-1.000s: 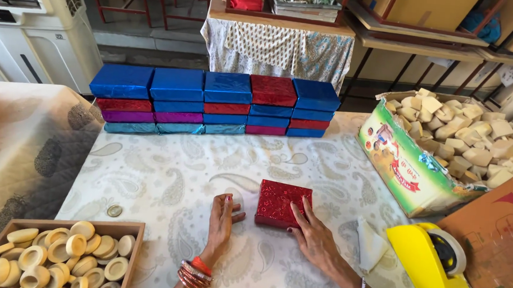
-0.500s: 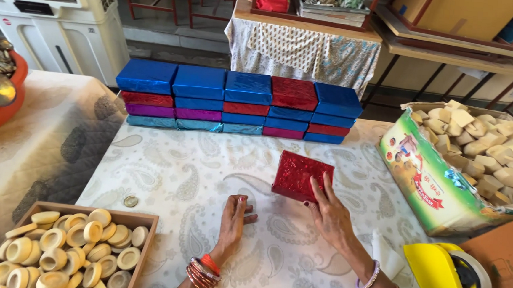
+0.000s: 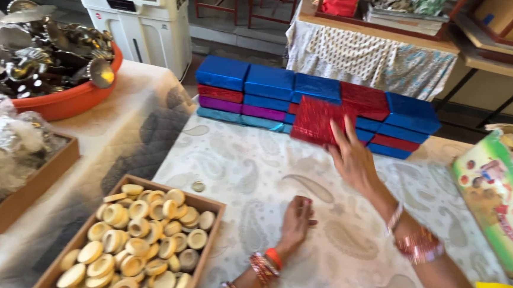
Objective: The person wraps a small object in red foil by hand, secures it with tape, and places it onto a stack of boxes. They then pick up a wooden piece and wipe it with a cloth.
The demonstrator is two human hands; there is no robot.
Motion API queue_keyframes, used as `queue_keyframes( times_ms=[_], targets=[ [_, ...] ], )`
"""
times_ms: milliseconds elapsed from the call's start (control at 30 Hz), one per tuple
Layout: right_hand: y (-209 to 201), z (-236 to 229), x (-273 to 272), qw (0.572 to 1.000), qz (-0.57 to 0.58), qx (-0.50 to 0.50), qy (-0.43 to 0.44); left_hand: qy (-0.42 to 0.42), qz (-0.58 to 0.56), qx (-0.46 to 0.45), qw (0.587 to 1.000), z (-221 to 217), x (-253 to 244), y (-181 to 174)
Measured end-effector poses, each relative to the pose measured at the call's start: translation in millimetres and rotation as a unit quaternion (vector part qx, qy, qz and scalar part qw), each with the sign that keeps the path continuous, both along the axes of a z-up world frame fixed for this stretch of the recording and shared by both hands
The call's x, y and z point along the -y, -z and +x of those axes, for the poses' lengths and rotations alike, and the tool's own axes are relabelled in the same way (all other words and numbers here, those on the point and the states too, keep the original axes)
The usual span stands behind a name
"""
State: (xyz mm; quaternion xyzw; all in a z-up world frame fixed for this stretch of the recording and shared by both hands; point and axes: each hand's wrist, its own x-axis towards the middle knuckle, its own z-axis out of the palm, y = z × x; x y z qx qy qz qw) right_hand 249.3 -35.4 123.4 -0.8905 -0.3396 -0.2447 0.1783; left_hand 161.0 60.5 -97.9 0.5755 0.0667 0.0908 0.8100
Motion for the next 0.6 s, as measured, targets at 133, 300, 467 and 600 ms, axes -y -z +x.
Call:
queue_keyframes(
  times_ms=[133, 300, 467, 600],
  targets=[
    [-26, 65, -95, 1.000, -0.003, -0.023, 0.002, 0.015, 0.019, -0.012, 1.000, -6, 2, -19],
    [-26, 133, -198, 0.997, 0.059, 0.036, -0.028, -0.004, 0.102, 0.046, 0.994, -6, 3, -28],
    [-32, 153, -264, 0.998, 0.060, 0.027, -0.008, -0.002, 0.174, 0.075, 0.982, -5, -2, -20],
    [-31, 163, -297, 0.999, 0.050, 0.013, -0.002, -0.018, 0.270, 0.229, 0.935, 29, 3, 28]
  ],
)
